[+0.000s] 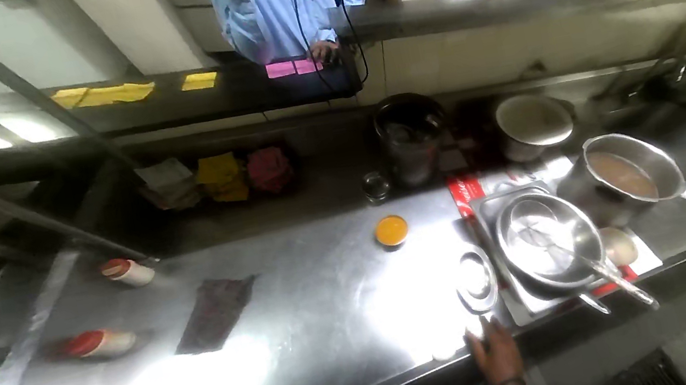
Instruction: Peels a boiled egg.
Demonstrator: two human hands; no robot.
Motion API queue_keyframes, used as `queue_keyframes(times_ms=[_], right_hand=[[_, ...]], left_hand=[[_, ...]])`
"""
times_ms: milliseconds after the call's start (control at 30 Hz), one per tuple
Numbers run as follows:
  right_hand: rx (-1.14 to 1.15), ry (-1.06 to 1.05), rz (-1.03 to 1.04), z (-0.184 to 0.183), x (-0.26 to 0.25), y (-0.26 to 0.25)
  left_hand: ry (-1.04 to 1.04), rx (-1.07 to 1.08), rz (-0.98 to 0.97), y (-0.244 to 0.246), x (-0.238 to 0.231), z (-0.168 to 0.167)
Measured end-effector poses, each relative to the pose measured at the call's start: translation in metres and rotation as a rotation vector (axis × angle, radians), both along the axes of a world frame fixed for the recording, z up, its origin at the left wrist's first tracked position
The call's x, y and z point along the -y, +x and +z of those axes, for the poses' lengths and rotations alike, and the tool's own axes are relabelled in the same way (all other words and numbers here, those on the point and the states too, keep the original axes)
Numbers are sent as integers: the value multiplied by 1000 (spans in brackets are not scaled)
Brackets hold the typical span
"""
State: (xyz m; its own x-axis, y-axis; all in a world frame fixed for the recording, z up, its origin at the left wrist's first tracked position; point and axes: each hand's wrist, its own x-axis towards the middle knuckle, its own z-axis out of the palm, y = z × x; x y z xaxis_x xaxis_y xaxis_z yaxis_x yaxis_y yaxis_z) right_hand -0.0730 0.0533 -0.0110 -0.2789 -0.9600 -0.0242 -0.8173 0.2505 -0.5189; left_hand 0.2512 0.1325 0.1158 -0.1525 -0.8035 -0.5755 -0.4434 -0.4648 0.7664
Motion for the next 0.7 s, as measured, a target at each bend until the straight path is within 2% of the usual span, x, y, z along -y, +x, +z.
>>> queue_keyframes(times_ms=[67,100,167,233,300,400,533,700], right_hand=[[202,50,-75,28,5,3],[388,22,-128,46,7,6],[916,66,-256,84,9,14],[1419,280,-344,120,6,18],[1599,436,-318,144,0,20],[1516,504,-201,165,-6,27],[1251,321,-51,182,-11,37],[1187,229,168,189,-18,29]], left_hand=[[-66,2,-29,-8,11,-1],[-102,-9,-39,-14,18,-1],[-178,-52,-52,-29,33,2],[-290,-133,-59,-47,47,5],[-403,-227,-88,-66,62,11],[-511,-324,-164,-85,79,29],[-560,-394,-200,-92,89,37],[-417,-379,-1,-93,88,42]])
